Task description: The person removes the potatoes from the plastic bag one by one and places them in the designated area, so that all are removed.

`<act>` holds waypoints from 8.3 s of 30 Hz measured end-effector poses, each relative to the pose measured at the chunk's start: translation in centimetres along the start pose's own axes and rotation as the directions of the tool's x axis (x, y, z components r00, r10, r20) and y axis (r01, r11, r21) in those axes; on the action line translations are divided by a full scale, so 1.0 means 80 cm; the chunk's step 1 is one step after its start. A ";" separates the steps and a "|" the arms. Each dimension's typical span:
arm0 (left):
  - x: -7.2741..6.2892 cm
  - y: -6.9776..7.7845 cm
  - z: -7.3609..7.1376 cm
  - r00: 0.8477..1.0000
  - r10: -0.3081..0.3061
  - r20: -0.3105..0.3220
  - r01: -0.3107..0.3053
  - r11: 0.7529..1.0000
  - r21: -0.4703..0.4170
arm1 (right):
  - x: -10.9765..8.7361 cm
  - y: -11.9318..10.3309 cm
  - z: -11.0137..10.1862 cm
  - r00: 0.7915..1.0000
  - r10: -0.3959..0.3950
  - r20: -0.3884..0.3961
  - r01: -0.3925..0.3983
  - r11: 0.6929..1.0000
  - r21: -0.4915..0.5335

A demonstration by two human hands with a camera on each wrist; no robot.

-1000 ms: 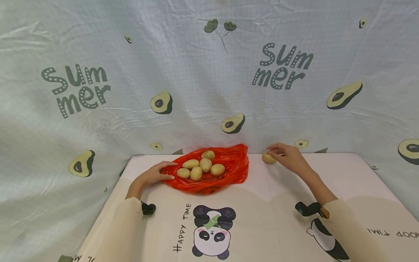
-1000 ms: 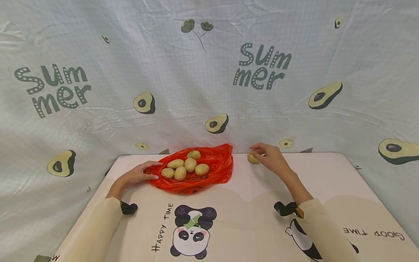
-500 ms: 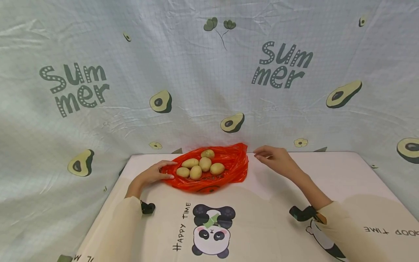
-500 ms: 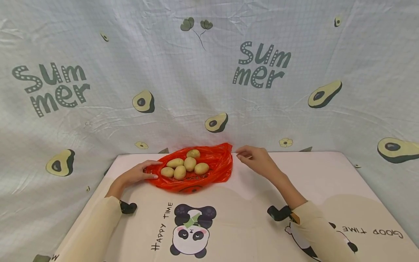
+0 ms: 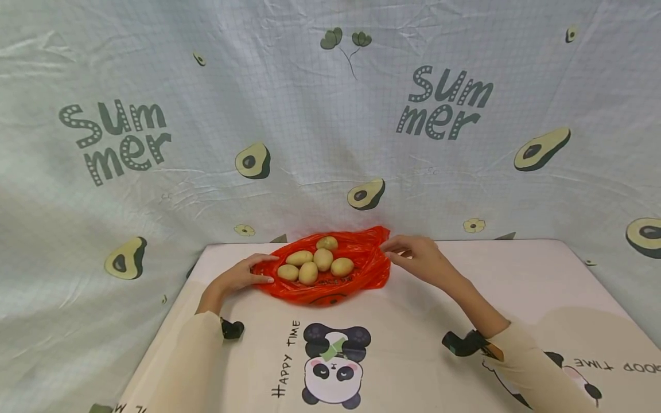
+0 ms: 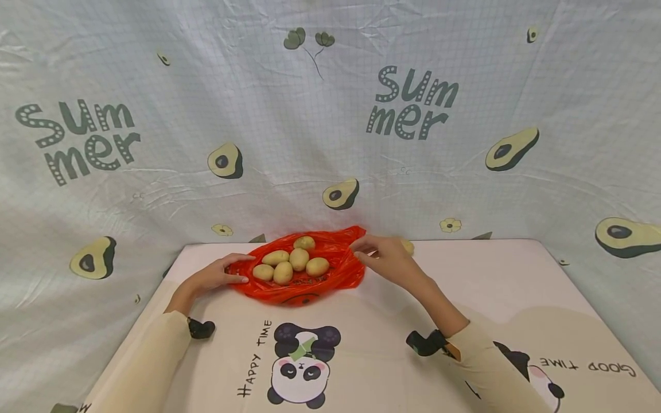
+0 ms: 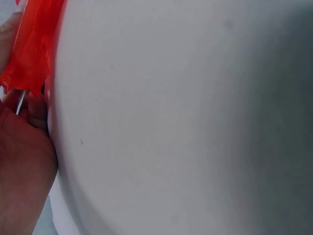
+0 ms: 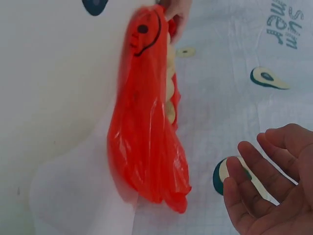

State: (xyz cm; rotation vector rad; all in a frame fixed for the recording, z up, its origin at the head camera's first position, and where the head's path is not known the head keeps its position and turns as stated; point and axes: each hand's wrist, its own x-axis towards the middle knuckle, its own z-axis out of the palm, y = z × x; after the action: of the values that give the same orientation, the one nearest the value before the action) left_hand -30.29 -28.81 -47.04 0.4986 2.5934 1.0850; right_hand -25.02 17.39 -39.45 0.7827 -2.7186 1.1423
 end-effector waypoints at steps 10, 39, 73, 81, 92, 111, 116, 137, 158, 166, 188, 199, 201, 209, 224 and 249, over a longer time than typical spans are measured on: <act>0.001 -0.001 0.000 1.000 -0.006 -0.004 0.006 1.000 -0.014 | 0.009 -0.017 0.016 0.999 -0.033 0.019 0.032 0.998 0.047; 0.001 -0.001 -0.002 0.999 -0.054 0.001 0.054 0.998 -0.023 | 0.054 -0.049 0.063 0.982 -0.104 0.155 0.078 0.983 0.165; 0.001 -0.003 -0.002 1.000 0.005 0.007 -0.005 1.000 -0.024 | 0.182 -0.084 0.157 0.809 -0.155 0.567 0.230 0.971 -0.063; 0.002 -0.007 -0.005 0.998 0.067 0.008 -0.067 0.998 -0.019 | 0.198 -0.097 0.173 0.768 -0.058 0.638 0.187 0.973 -0.137; 0.004 -0.010 -0.007 0.999 0.046 0.002 -0.046 0.997 -0.062 | 0.225 -0.094 0.194 0.684 -0.152 0.713 0.423 0.880 -0.218; 0.006 -0.006 -0.004 0.996 0.086 0.003 -0.086 0.996 -0.020 | 0.222 -0.086 0.191 0.685 -0.061 0.726 0.232 0.963 -0.138; 0.002 -0.007 -0.004 0.996 0.084 0.008 -0.084 0.996 0.004 | 0.214 -0.087 0.177 0.719 -0.135 0.681 0.248 0.966 -0.071; 0.002 -0.008 -0.007 0.995 0.093 0.020 -0.093 0.995 0.021 | 0.163 -0.092 0.110 0.746 -0.371 0.552 0.410 0.910 0.058; 0.001 -0.002 -0.005 0.998 0.056 0.024 -0.056 0.998 0.002 | 0.125 -0.066 0.098 0.861 -0.352 0.368 0.223 0.910 0.349; 0.000 0.000 -0.005 1.000 0.006 0.027 -0.006 1.000 -0.002 | 0.115 -0.059 0.093 0.906 -0.304 0.293 0.188 0.912 0.364; 0.006 -0.004 -0.006 0.999 0.002 0.034 -0.001 1.000 -0.017 | 0.091 -0.040 0.083 0.934 -0.338 0.112 0.280 0.891 0.358; 0.002 0.001 -0.005 0.999 -0.010 0.034 0.011 1.000 -0.005 | 0.068 -0.031 0.065 0.976 -0.198 0.090 0.153 0.920 0.361; 0.002 0.002 -0.004 0.999 -0.016 0.036 0.016 1.000 -0.011 | 0.065 -0.027 0.063 0.981 -0.179 0.074 0.142 0.926 0.351; 0.000 0.001 -0.004 0.999 -0.015 0.037 0.017 0.999 -0.047 | 0.057 -0.020 0.051 0.989 -0.140 0.041 0.118 0.932 0.344; 0.005 -0.003 -0.005 0.999 -0.023 0.040 0.025 0.998 -0.052 | 0.043 -0.004 0.037 0.975 -0.223 0.001 0.215 0.941 0.260; 0.003 0.001 -0.003 0.998 -0.042 0.036 0.044 0.998 -0.035 | 0.026 0.012 0.014 0.991 -0.136 0.003 0.133 0.976 0.172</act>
State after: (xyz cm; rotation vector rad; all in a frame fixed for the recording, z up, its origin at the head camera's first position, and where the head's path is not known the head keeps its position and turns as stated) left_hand -30.57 -28.81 -46.87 0.4475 2.5380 1.0965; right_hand -27.16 16.32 -40.31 0.9846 -2.5576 1.3574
